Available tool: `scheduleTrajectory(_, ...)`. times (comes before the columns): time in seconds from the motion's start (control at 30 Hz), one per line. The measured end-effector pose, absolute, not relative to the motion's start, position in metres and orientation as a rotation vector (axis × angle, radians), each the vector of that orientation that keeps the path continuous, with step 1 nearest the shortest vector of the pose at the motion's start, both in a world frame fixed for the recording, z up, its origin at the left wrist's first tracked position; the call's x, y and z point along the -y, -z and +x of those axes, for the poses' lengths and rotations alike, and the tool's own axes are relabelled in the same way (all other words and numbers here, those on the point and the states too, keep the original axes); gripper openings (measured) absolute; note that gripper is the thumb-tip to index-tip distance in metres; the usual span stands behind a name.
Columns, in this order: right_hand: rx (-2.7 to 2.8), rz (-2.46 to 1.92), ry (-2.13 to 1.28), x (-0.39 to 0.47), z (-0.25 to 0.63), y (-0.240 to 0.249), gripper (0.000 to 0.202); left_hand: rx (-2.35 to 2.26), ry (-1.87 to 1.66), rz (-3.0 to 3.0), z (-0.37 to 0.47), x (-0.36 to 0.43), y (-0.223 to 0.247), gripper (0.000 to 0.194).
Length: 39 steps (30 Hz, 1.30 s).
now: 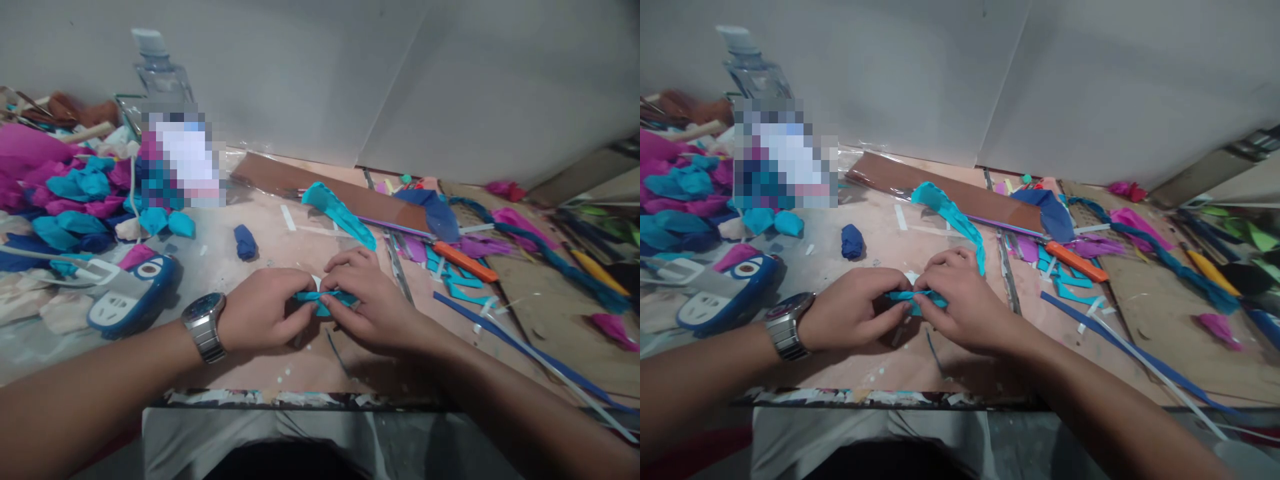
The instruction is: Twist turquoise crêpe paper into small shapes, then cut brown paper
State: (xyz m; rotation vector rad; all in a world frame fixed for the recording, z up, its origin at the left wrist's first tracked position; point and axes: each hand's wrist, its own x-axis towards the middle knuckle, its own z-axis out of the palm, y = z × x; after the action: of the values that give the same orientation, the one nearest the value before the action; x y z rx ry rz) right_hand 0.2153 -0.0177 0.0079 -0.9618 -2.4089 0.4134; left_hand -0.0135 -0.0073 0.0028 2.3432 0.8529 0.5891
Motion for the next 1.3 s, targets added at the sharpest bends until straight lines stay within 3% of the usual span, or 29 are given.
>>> scheduleTrajectory(0.33,2.398,-0.978,-0.526,0.0204,0.2139,-0.0109,0.009,-0.784,-0.651,2.354,-0.0125,0.0091,0.0001,0.031)
scheduleTrajectory(0.53,2.347,-0.987,-0.435,0.0184,0.2162,-0.0092,0.007,-0.854,-0.666,2.289,-0.014,0.007,-0.0009,0.025)
scheduleTrajectory(1.3,2.34,-0.998,-0.327,0.0167,0.2193,-0.0072,0.004,-0.858,-0.523,1.995,-0.0119,0.0058,-0.0043,0.036)
